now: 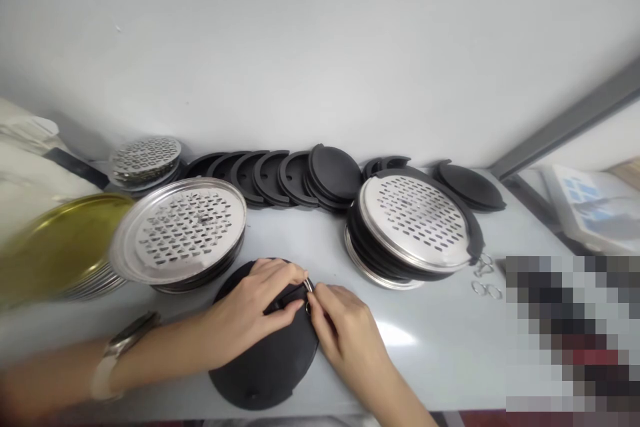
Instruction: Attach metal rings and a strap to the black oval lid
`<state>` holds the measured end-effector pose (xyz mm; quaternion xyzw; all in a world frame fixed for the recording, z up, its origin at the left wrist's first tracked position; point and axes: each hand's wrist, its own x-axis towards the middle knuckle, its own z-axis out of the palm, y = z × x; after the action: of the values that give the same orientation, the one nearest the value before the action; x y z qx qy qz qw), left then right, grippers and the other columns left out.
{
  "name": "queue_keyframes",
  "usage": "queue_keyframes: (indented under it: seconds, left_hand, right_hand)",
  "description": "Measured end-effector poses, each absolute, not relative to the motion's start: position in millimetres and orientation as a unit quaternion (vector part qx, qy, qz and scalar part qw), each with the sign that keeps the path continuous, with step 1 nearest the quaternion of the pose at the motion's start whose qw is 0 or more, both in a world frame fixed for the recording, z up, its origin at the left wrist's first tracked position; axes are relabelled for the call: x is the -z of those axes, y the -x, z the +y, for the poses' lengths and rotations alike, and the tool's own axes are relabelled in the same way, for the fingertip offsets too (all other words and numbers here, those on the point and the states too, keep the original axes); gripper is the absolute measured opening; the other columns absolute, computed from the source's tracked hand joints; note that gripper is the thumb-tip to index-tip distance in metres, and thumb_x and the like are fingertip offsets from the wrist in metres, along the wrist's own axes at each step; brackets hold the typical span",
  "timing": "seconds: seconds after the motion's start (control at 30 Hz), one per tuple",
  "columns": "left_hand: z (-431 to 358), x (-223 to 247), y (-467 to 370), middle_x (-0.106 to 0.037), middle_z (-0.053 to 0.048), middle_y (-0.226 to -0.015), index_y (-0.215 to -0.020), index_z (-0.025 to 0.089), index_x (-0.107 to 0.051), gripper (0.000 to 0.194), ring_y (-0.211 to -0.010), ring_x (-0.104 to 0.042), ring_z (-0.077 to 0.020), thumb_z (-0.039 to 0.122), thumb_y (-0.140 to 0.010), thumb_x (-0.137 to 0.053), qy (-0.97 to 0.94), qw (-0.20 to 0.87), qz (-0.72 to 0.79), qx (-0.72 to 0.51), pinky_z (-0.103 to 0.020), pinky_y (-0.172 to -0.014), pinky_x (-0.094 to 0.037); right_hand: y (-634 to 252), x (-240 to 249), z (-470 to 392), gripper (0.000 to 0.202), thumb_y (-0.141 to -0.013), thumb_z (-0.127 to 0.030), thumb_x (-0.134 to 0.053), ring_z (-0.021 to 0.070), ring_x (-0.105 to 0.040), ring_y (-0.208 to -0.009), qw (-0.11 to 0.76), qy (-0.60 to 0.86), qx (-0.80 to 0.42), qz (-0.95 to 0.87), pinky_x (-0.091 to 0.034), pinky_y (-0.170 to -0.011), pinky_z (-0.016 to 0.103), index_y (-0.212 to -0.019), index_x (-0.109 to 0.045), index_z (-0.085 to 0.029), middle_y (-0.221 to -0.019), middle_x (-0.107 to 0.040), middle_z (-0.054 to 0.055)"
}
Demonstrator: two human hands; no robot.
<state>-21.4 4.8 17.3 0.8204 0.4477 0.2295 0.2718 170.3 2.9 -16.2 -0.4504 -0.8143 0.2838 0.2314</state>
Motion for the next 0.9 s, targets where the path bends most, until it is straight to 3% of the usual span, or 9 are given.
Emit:
queue_keyframes:
  seconds: [0.4,0.9]
  left_hand:
    - [5.9,-24.5,20.9,-0.055,0.002,-0.091,-0.092,0.021,-0.047,0.017,-0.089,-0.052,-0.0153,0.007,-0.087,-0.055,-0.827,0.283,0.433,-0.218,-0.029,-0.085,-0.039]
    - [5.9,-23.2,21.8,-0.055,0.002,-0.091,-0.094,0.02,-0.048,0.015,-0.089,-0.052,-0.0142,0.007,-0.088,-0.054,-0.835,0.281,0.417,-0.224,-0.028,-0.085,-0.04]
  right_hand:
    - [-170.4,12.9,3.3,0.025,-0.099,-0.025,-0.036,0.0164,-0.05,-0.064,0.204,0.454,-0.293,-0.816,-0.036,-0.061,0.027,-0.075,-0.044,-0.021,-0.069,-0.053,0.001]
    - [-172.2,6.5,2.6,0.023,-0.098,-0.024,-0.036,0.0184,-0.054,-0.065,0.154,0.466,-0.25,-0.835,-0.036,-0.06,0.028,-0.083,-0.054,-0.02,-0.07,-0.058,0.003]
